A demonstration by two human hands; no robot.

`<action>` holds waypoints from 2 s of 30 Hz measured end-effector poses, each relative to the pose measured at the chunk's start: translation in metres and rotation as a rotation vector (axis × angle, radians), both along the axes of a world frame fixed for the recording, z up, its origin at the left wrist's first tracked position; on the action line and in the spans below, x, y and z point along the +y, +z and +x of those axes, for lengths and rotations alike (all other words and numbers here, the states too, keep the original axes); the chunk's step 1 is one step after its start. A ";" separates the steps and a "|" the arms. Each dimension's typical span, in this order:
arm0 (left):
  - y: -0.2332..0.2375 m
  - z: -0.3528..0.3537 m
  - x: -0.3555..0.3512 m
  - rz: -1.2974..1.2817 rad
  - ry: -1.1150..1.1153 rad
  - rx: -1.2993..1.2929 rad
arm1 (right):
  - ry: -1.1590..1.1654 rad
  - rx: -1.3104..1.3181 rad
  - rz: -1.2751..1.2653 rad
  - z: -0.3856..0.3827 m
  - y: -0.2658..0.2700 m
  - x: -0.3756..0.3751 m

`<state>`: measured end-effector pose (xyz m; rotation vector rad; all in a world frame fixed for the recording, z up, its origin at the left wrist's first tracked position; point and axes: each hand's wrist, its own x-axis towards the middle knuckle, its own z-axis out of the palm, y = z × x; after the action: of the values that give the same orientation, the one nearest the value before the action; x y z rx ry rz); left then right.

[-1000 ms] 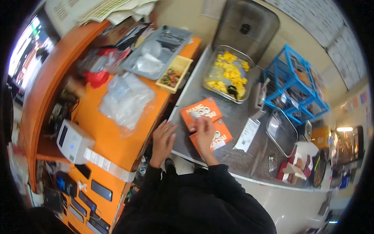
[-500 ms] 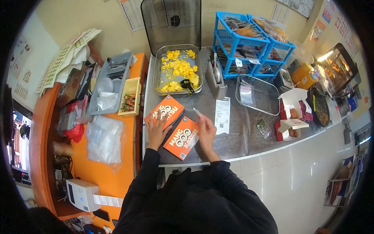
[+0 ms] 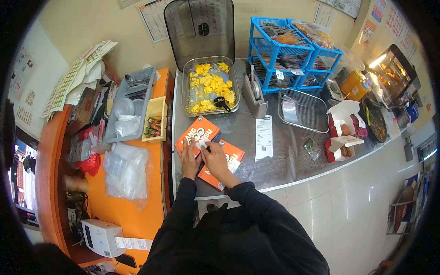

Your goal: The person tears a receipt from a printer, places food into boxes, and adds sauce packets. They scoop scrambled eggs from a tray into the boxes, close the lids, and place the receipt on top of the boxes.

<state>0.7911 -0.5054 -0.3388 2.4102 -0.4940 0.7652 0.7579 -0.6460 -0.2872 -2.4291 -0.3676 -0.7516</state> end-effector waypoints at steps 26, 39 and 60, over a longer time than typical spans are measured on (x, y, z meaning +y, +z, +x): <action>0.013 -0.003 -0.001 0.249 0.012 0.005 | 0.774 0.093 -0.494 0.123 0.007 -0.070; -0.028 -0.140 -0.010 -0.891 0.221 0.725 | 0.138 0.751 0.595 -0.045 -0.012 -0.138; 0.040 -0.045 -0.016 -0.739 0.192 0.339 | -0.172 0.135 0.330 0.054 0.004 -0.124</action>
<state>0.7457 -0.5211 -0.2986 1.8350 0.1489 0.4789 0.8116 -0.7695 -0.2832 -2.1985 0.0197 -0.6563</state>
